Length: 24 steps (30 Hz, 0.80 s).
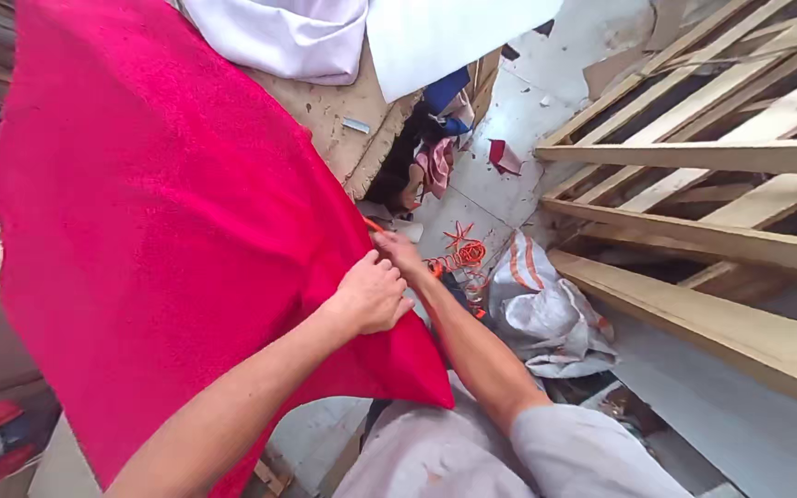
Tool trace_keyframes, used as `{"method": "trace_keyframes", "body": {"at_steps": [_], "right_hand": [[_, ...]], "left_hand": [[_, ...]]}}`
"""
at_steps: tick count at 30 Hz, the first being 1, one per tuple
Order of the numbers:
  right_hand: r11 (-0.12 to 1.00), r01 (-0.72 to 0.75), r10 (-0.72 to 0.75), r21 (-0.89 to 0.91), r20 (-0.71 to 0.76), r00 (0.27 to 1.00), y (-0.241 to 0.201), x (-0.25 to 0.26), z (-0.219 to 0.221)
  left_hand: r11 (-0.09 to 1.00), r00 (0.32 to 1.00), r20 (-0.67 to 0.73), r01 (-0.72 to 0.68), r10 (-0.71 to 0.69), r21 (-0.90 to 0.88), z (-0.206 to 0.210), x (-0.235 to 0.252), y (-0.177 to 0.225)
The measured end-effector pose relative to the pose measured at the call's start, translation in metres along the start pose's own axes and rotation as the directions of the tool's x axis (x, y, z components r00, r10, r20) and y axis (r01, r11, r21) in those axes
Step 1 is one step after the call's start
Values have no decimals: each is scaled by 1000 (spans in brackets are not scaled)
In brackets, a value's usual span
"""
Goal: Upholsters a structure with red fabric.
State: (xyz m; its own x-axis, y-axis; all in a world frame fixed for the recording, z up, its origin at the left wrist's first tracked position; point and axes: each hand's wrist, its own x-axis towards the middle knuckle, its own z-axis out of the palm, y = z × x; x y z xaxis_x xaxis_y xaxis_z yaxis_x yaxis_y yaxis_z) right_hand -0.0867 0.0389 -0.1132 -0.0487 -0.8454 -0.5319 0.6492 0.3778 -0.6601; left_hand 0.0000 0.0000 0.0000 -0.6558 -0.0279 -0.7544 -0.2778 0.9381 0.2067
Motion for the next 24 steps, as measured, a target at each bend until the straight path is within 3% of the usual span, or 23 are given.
{"method": "trace_keyframes", "body": {"at_steps": [2,4,7,10,12,13,14,16,18,20,24], "right_hand": [[966,230,-238,-121,-53,970,-9,8,-39],[915,326,-359,-237,-113,926,-30,-1,-75],[790,211,-356,-575,-150,923,-53,-6,-109],[613,109,-363,-783,-157,918,-70,-5,-101],[434,76,-541,-898,-192,819,-88,-7,-76],[300,80,-641,-951,-138,755,-99,-7,-60],[158,124,-715,-980,-26,699,-110,-4,-42],[-98,291,-708,-952,273,651,-123,20,-1],[-262,387,-551,-884,466,692,-118,70,35],[-362,401,-397,-841,529,750,-112,114,55],[-430,394,-304,-812,542,784,-135,141,88]], "left_hand": [[996,981,173,85,-89,29,2,-7,-7],[990,969,203,135,-138,31,9,-21,-16],[986,979,122,167,-163,-17,15,-30,-25],[981,987,-17,160,-163,-113,24,-28,-24],[980,977,-151,125,-149,-158,30,-29,-18],[980,957,-252,102,-142,-168,33,-33,-14],[982,920,-368,79,-138,-173,37,-37,-8],[983,806,-575,51,-144,-175,46,-51,4],[977,703,-687,56,-184,-204,57,-72,21],[965,601,-760,80,-247,-250,76,-96,39],[871,346,-799,215,-491,-442,150,-159,76]]}}
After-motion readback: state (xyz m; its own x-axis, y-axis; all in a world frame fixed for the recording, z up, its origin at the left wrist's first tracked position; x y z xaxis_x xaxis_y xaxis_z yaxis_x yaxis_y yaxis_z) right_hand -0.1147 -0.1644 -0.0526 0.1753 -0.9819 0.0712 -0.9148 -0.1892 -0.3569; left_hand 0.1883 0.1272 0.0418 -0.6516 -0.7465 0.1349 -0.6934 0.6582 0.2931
